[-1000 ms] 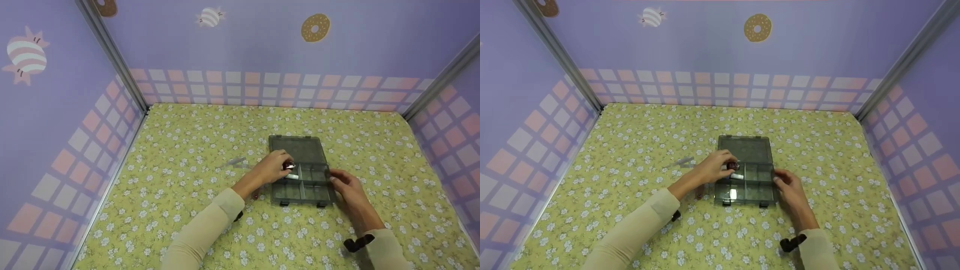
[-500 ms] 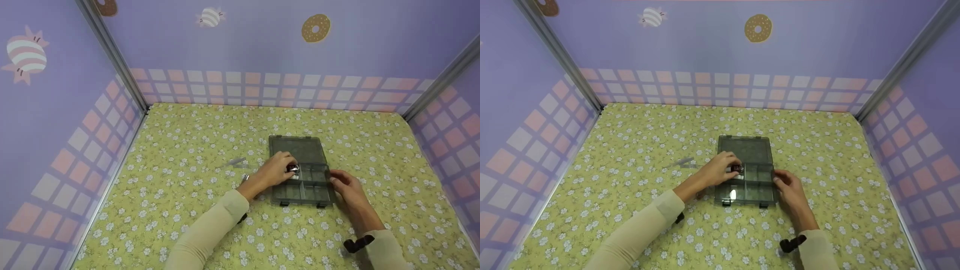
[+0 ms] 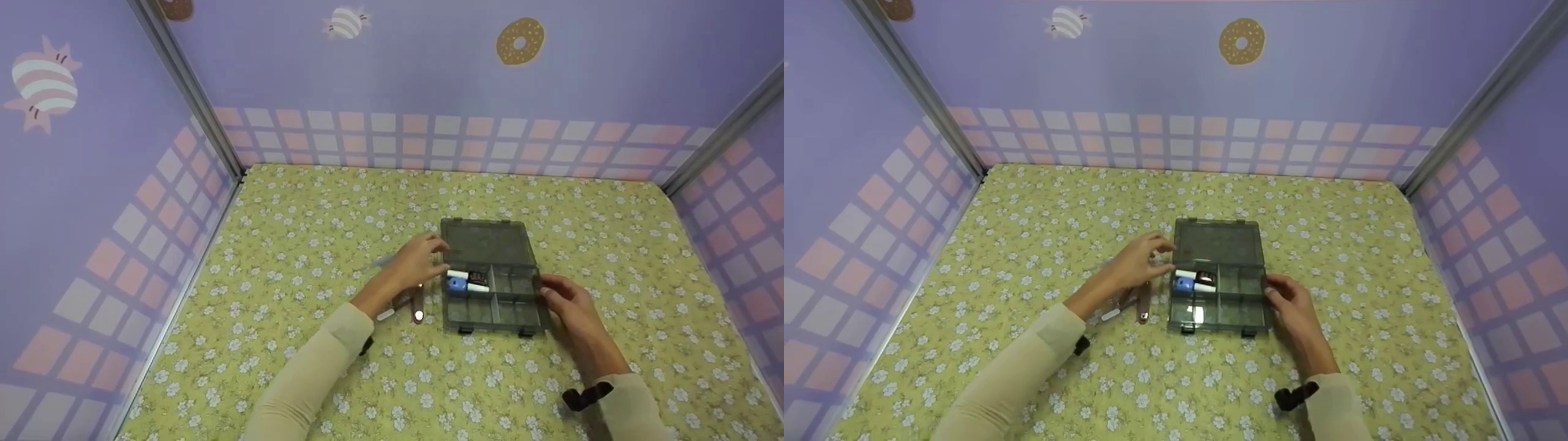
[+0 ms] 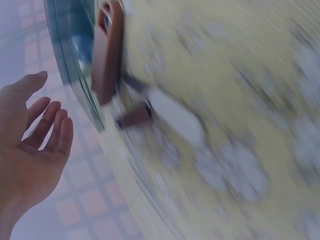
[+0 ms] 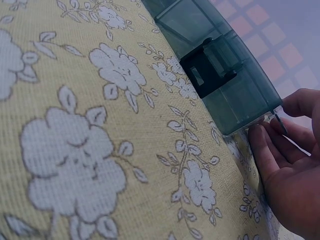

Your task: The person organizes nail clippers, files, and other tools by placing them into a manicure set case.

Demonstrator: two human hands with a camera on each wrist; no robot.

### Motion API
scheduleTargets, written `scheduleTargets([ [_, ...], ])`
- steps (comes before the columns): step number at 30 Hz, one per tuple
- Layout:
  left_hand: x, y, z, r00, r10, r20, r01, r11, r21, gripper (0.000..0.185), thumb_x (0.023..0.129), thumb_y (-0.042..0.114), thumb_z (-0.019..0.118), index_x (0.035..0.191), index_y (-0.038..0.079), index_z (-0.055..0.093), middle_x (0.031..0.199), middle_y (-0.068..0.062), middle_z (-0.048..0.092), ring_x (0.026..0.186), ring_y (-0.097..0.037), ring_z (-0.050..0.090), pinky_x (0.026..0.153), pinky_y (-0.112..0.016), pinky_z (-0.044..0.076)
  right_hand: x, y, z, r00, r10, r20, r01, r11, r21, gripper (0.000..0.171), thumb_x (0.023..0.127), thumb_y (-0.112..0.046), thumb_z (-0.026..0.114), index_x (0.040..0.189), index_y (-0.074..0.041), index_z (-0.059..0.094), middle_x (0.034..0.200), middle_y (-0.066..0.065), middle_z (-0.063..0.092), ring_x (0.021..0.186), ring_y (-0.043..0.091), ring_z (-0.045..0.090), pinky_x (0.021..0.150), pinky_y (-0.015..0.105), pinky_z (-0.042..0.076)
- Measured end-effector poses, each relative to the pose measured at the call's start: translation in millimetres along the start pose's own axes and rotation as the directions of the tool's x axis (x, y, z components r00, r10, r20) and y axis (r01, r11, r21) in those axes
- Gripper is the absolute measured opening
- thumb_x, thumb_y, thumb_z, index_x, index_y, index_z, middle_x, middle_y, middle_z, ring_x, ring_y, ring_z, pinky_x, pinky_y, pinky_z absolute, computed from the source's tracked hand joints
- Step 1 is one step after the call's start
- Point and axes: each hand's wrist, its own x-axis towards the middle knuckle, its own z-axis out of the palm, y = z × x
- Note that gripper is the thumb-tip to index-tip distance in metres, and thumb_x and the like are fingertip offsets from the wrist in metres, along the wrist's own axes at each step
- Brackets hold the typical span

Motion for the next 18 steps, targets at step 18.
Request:
scheduleTargets([
  [18, -53.6, -35.0, -23.6, 0.995, -0.087, 0.038, 0.089, 0.995, -0.046, 0.03, 0.103, 0.018, 0.073, 0.127, 0.001, 0.07, 0.119, -0.01, 0.063, 0.112, -0.027, 0.064, 0.096, -0.041, 0.056, -3, -3, 0, 0.999, 0.043, 0.001, -0.043, 0.999, -0.01, 0.049, 0.113, -0.025, 0.056, 0.154, 0.0, 0.049, 0.154, 0.02, 0.05, 0.129, 0.02, 0.057, 0.097, 0.024, 0.054],
])
